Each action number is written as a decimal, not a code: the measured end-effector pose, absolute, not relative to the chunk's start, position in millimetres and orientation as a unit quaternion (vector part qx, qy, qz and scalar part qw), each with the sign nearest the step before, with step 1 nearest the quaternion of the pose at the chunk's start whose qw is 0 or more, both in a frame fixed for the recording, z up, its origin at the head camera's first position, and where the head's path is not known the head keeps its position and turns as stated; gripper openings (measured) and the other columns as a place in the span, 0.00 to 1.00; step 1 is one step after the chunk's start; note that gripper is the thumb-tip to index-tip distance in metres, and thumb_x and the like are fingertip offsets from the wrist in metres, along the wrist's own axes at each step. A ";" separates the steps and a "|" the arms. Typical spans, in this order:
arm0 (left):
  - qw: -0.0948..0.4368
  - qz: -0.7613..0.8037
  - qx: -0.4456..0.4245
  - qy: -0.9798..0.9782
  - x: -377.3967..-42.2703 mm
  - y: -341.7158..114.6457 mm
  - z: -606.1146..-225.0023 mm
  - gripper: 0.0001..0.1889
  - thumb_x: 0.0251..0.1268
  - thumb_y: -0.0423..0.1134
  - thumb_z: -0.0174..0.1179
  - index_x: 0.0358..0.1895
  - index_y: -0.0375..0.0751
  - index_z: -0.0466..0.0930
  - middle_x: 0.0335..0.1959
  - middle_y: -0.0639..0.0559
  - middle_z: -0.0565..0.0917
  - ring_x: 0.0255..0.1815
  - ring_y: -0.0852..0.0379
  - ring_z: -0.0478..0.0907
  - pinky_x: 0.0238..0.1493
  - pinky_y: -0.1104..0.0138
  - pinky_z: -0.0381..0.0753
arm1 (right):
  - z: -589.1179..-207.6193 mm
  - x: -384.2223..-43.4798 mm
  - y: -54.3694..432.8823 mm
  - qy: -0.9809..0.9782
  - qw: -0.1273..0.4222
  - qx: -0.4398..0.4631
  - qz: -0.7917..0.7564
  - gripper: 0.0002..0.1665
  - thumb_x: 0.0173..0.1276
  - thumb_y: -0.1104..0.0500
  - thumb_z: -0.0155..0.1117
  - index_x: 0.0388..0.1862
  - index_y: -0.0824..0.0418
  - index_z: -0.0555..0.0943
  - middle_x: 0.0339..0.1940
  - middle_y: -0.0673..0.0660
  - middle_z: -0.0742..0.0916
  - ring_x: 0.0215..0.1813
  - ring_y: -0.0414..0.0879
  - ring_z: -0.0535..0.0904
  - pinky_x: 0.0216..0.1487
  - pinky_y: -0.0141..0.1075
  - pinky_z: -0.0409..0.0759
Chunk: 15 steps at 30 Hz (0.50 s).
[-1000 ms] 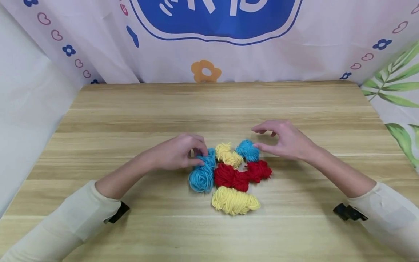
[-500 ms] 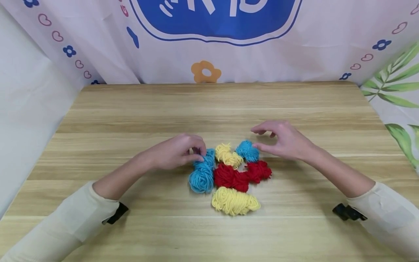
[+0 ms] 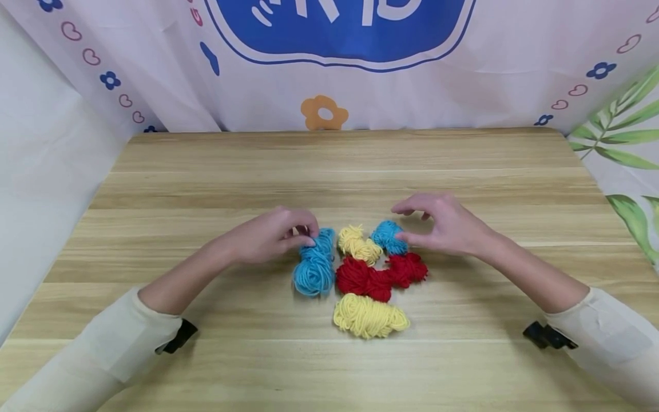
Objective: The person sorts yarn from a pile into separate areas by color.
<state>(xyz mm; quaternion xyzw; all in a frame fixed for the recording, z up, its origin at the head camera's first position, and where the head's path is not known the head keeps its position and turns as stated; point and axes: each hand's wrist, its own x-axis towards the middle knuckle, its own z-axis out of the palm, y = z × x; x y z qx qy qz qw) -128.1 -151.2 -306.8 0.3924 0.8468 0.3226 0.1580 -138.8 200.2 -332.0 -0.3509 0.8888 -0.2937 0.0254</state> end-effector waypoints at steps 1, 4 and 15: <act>0.158 0.326 0.390 0.847 -128.5 -152.0 -306.5 0.03 0.73 0.27 0.62 0.41 0.37 0.84 0.40 0.51 0.86 0.47 0.53 0.84 0.50 0.61 0.86 | -332.2 -138.6 199.9 0.889 0.026 -0.351 -0.293 0.27 0.64 0.52 0.78 0.58 0.65 0.85 0.53 0.58 0.90 0.53 0.52 0.85 0.49 0.48 0.86; 0.159 0.328 0.384 0.848 -129.7 -153.8 -305.8 0.02 0.74 0.28 0.62 0.41 0.38 0.84 0.40 0.52 0.87 0.48 0.53 0.85 0.50 0.61 0.87 | -332.6 -138.0 199.4 0.891 0.030 -0.348 -0.289 0.27 0.64 0.51 0.78 0.58 0.64 0.85 0.54 0.57 0.90 0.53 0.51 0.85 0.49 0.48 0.86; 0.136 0.342 0.362 0.856 -134.2 -161.2 -305.4 0.02 0.72 0.28 0.63 0.41 0.36 0.84 0.38 0.52 0.85 0.46 0.53 0.85 0.49 0.60 0.86 | -332.6 -137.7 198.9 0.894 0.033 -0.348 -0.281 0.28 0.63 0.51 0.79 0.58 0.64 0.86 0.53 0.57 0.90 0.53 0.51 0.85 0.49 0.48 0.86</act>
